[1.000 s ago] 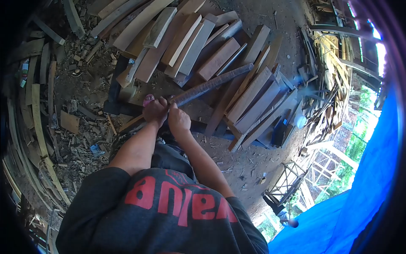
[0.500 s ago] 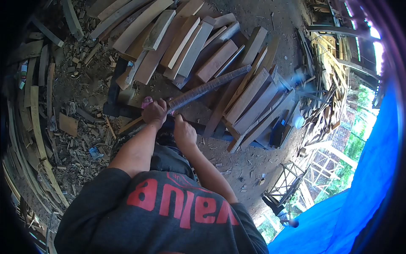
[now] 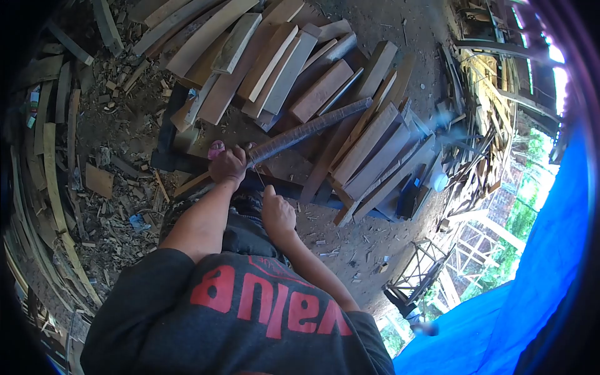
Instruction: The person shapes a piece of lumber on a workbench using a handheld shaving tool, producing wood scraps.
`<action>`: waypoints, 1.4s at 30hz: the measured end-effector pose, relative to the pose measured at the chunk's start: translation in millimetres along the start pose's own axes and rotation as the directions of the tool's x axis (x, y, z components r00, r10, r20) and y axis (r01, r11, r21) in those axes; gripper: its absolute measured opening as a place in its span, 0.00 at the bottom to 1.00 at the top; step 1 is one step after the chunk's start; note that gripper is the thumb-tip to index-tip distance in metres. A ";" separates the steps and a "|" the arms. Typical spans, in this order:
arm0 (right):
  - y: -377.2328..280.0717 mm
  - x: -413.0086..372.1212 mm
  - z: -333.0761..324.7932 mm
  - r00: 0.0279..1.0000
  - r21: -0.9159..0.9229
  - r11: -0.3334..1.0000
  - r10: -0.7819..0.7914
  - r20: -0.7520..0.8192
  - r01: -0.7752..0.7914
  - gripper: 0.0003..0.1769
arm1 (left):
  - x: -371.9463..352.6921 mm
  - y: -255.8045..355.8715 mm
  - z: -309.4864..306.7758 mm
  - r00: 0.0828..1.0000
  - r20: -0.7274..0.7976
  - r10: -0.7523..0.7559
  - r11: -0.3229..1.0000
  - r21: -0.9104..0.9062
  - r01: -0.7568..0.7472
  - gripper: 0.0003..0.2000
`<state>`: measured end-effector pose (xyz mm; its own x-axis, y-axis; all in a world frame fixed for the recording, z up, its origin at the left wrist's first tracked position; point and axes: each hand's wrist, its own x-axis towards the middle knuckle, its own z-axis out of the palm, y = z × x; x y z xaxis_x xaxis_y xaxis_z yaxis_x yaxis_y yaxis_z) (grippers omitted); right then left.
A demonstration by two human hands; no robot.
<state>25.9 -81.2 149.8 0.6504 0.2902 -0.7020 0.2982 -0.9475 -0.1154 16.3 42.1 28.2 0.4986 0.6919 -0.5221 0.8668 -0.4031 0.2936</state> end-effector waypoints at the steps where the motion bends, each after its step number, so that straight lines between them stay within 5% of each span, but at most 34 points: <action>1: 0.6 -3.5 -0.9 0.997 -0.030 0.998 0.061 0.047 -0.060 0.06 | -0.4 0.4 -1.8 1.000 0.020 -0.006 1.000 -0.013 0.007 0.25; 8: -4.4 57.5 21.5 0.986 0.028 0.988 -0.147 -0.083 0.150 0.08 | -0.3 -4.5 11.8 0.998 -0.054 0.023 1.000 0.002 -0.023 0.22; 14: 1.9 1.3 -0.6 0.996 -0.108 0.994 0.041 0.082 -0.032 0.11 | -1.7 0.4 -0.6 0.999 -0.033 0.015 0.998 -0.063 -0.017 0.26; 19: -18.1 72.5 20.7 0.994 -0.018 0.995 -0.100 -0.041 0.100 0.10 | 0.9 -4.1 7.9 0.999 -0.039 0.020 1.000 -0.012 -0.021 0.20; 26: 8.5 -3.5 1.7 0.998 -0.058 0.998 0.018 0.067 -0.014 0.09 | -0.3 -0.7 3.7 1.000 -0.029 0.005 1.000 -0.026 -0.006 0.20; 30: -11.0 53.9 21.0 0.994 0.026 0.996 -0.085 -0.074 0.087 0.06 | 2.1 -2.3 7.9 1.000 -0.003 0.016 1.000 -0.015 -0.016 0.20; 33: -8.5 53.4 10.7 0.990 0.018 0.991 -0.134 -0.033 0.135 0.06 | -2.1 -4.8 9.9 0.999 -0.034 0.020 1.000 -0.013 -0.021 0.21; 40: 3.6 1.1 3.5 0.999 -0.033 0.999 0.026 0.030 -0.025 0.07 | -0.6 -2.3 9.6 0.999 -0.053 0.009 0.999 -0.036 -0.011 0.23; 42: -4.5 41.7 19.4 0.991 0.005 0.994 -0.112 -0.075 0.113 0.08 | 1.2 -1.5 11.9 0.998 -0.068 0.012 0.999 -0.041 -0.014 0.23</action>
<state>38.1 -67.4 107.5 0.6635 0.4041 -0.6297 0.3664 -0.9093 -0.1975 15.6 36.4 17.6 0.5079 0.7264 -0.4631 0.8591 -0.3883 0.3333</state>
